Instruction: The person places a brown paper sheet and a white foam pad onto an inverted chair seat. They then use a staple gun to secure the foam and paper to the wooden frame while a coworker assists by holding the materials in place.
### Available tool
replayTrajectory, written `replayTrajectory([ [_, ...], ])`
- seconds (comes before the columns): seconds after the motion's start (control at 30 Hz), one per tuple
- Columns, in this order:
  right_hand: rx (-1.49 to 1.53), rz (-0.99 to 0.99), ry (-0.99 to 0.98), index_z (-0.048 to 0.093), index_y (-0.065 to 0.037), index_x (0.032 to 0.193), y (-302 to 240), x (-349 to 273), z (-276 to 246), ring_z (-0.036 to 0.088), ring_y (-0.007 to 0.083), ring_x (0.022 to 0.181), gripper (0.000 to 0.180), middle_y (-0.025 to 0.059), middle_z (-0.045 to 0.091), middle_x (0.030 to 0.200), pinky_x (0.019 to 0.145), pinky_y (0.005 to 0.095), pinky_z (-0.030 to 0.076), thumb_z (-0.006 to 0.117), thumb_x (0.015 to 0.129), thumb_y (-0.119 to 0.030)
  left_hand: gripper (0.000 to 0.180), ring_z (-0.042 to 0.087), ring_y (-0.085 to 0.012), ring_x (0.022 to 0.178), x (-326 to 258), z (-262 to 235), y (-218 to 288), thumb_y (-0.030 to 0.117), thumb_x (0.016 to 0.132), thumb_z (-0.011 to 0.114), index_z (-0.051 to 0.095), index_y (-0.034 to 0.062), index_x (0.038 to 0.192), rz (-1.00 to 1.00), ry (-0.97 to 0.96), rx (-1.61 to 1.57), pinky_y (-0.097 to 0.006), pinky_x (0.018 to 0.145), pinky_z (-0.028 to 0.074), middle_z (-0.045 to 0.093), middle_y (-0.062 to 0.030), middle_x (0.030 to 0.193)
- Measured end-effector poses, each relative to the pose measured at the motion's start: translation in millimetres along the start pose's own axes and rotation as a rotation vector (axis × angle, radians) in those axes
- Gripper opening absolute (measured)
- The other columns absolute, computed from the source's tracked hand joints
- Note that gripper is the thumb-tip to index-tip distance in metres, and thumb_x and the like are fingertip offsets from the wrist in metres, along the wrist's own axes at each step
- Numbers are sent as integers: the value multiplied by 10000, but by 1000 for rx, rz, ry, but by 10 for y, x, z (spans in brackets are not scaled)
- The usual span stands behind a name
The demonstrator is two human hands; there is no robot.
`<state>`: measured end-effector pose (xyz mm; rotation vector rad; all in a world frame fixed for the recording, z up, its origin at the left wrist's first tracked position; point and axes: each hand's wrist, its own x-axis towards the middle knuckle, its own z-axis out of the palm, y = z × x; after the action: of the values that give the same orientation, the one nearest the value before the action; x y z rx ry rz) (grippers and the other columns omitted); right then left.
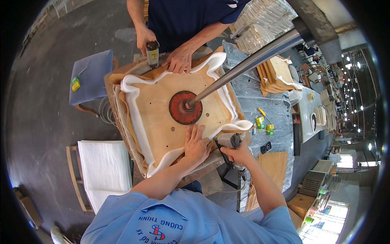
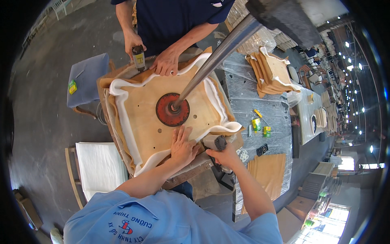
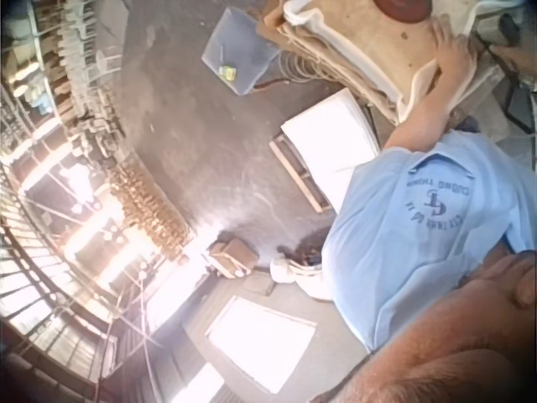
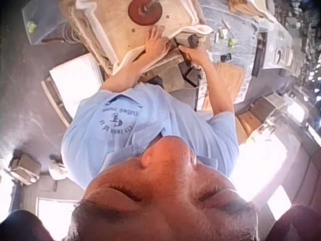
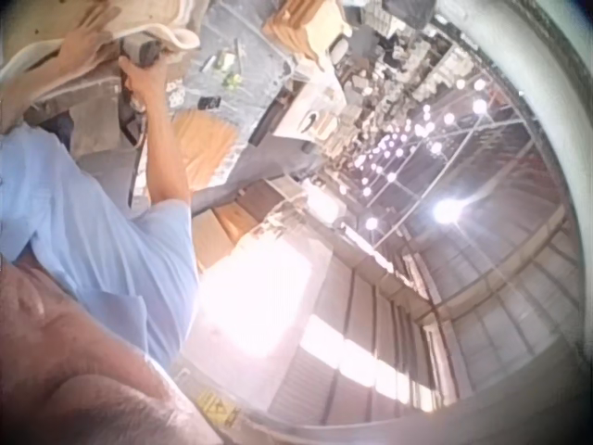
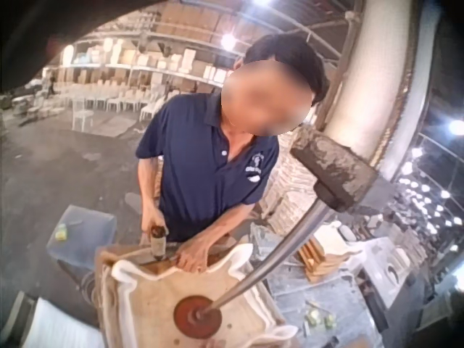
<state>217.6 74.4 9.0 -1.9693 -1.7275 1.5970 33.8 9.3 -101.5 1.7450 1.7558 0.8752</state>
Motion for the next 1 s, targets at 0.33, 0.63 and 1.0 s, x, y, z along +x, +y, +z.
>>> replayTrajectory([
  [0.33,-181,-17,60,738,-9,1139,-41,23,205,721,206,850,417,89,764,977,791,379,577,885,826,-242,143,353,-429,1503,4,-60,25,218,815,790,757,81,837,14,26,-8,-595,1263,185,530,-163,1488],
  [0.63,178,4,98,712,-9,1037,210,-111,160,574,106,503,297,13,651,701,461,286,442,868,878,-206,315,586,-340,1063,-313,-492,-59,257,799,847,679,81,998,46,-10,-52,-486,930,429,629,-103,1054],
  [1.0,207,-26,80,696,-13,938,233,-225,247,559,99,484,242,1,632,650,450,291,423,863,874,-176,311,546,-310,1051,-256,-324,-51,344,827,827,696,87,944,95,30,84,-467,899,408,590,-84,1012],
])
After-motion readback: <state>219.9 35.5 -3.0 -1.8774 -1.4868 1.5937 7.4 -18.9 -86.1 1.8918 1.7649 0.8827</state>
